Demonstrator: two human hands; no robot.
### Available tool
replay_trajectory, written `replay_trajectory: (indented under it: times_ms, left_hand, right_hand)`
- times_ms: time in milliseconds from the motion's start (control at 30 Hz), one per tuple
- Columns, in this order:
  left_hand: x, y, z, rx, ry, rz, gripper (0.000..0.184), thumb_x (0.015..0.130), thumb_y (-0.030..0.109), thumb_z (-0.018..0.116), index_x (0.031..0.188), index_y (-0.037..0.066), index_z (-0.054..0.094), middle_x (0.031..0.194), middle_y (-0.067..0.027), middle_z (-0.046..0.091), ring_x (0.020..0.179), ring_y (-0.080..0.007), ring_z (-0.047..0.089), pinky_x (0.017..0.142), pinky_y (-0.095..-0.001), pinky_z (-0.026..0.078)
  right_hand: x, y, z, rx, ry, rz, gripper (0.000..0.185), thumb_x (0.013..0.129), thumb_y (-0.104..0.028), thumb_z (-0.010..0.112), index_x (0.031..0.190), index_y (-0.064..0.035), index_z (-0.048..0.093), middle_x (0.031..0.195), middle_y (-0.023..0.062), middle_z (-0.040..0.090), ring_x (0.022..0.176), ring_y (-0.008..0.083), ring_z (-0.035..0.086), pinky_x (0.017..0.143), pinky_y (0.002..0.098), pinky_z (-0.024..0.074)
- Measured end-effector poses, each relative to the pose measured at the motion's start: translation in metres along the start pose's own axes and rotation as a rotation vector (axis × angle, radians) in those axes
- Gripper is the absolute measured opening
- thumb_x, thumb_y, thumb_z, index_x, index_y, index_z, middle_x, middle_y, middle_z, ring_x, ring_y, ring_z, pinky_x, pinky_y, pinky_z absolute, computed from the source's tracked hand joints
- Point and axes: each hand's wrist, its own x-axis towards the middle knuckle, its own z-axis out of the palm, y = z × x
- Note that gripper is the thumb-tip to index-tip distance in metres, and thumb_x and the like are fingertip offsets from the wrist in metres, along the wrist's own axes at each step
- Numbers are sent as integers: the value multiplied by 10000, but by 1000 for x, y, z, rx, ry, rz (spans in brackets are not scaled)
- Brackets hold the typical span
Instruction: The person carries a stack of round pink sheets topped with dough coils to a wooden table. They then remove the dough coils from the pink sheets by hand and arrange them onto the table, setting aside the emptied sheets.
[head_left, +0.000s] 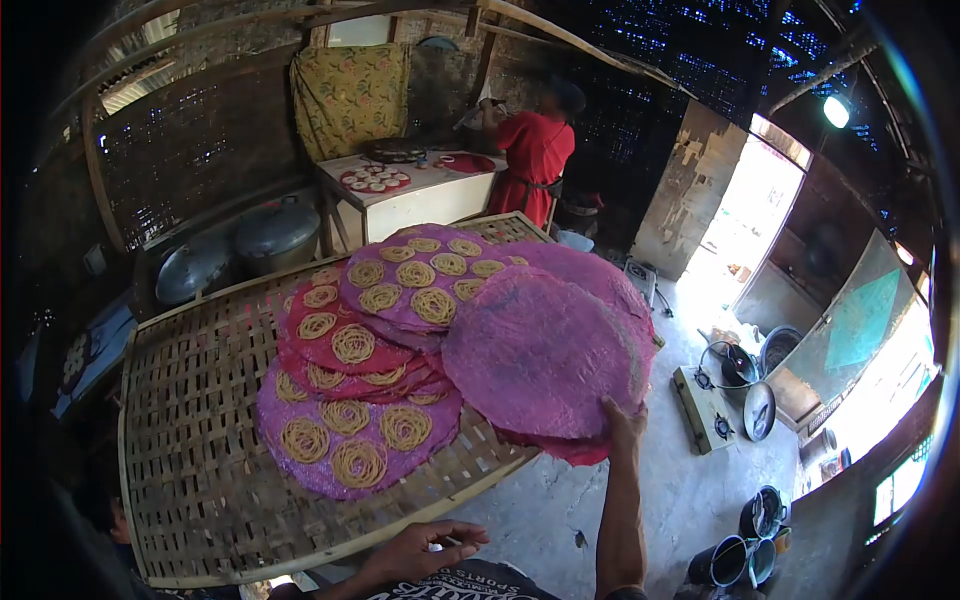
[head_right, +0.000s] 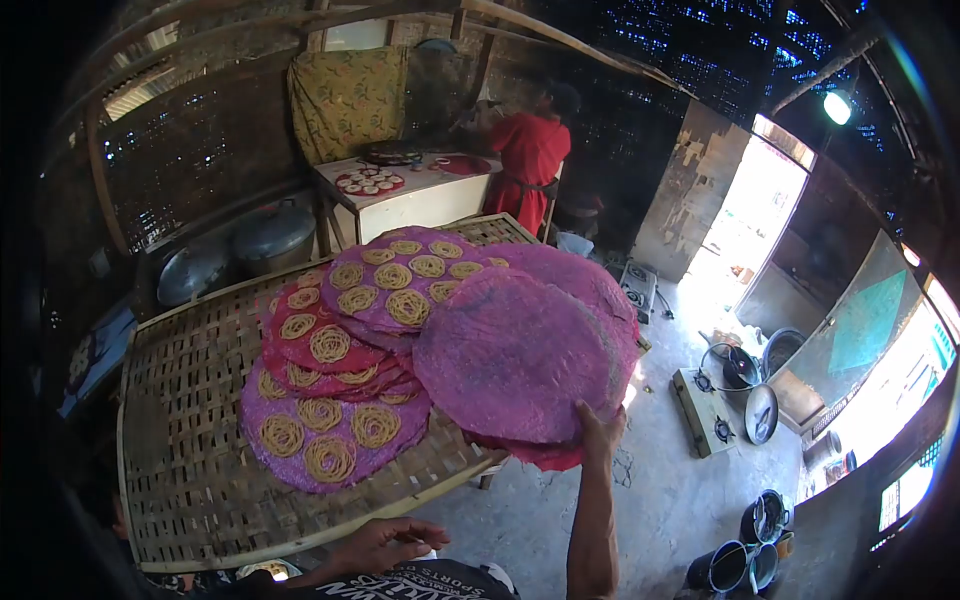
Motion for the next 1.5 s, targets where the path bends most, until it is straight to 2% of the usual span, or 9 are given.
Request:
replay_trajectory:
  times_ms: [233,433,733,867,1000,1033,1133,1267,1500]
  left_hand:
    - [-13,52,-14,-44,48,-138,370,959,80,606,1317,4,556,1289,-108,621,1199,-182,578,1035,-332,451]
    - [-23,40,-30,33,365,63,385,935,156,664,1295,40,593,1154,-112,685,987,-171,668,881,-317,527]
    - [-20,64,-43,292,506,142,348,906,110,677,1233,5,620,1110,-122,696,1001,-179,671,894,-326,522]
    - [-14,96,-59,662,558,199,387,893,190,699,1232,18,624,1139,-131,686,1031,-238,669,902,-355,516]
    - [22,128,-85,1027,685,400,447,855,260,742,1215,24,620,1162,-157,668,1063,-290,637,923,-404,501]
    - [39,131,-94,1132,716,457,463,855,263,741,1227,24,607,1172,-159,658,1088,-306,621,940,-412,492]
    - [109,132,-129,1361,734,534,501,853,282,737,1249,18,582,1219,-164,615,1203,-338,546,989,-434,468]
    - [209,103,-168,1558,734,614,504,784,247,736,1206,10,596,1255,-149,563,1211,-335,505,1032,-463,408]
    - [265,86,-191,1713,568,599,449,799,143,613,1231,23,598,1273,-155,586,1247,-355,506,1037,-466,420]
  right_hand:
    - [59,-31,-5,-216,118,-196,317,761,-94,717,1037,33,626,953,96,656,841,174,588,756,334,484]
    - [97,-15,-9,-477,239,-241,341,749,-87,698,1049,68,649,899,99,660,809,183,606,755,330,486]
    - [120,27,-16,-398,427,-230,323,766,-54,669,1073,44,671,994,131,662,892,209,607,806,329,484]
    - [108,21,-15,-290,335,-207,479,818,-154,701,1222,73,579,1085,164,637,972,262,598,884,344,472]
    - [100,11,-42,-201,187,-11,735,866,-452,707,1298,106,502,1190,206,593,1018,275,593,893,355,477]
    - [87,-11,-44,-307,124,82,929,838,-590,684,1387,111,418,1326,257,519,1175,314,545,983,386,446]
    - [71,-14,-49,-287,238,50,1012,828,-625,668,1453,97,332,1449,282,409,1324,347,438,1076,416,378]
    - [45,-21,-41,-305,354,-122,967,852,-536,691,1491,62,278,1516,272,319,1389,372,355,1118,463,325]
    - [17,-19,-58,-363,286,-169,684,916,-370,671,1471,-70,407,1487,160,414,1369,336,392,1055,490,363]
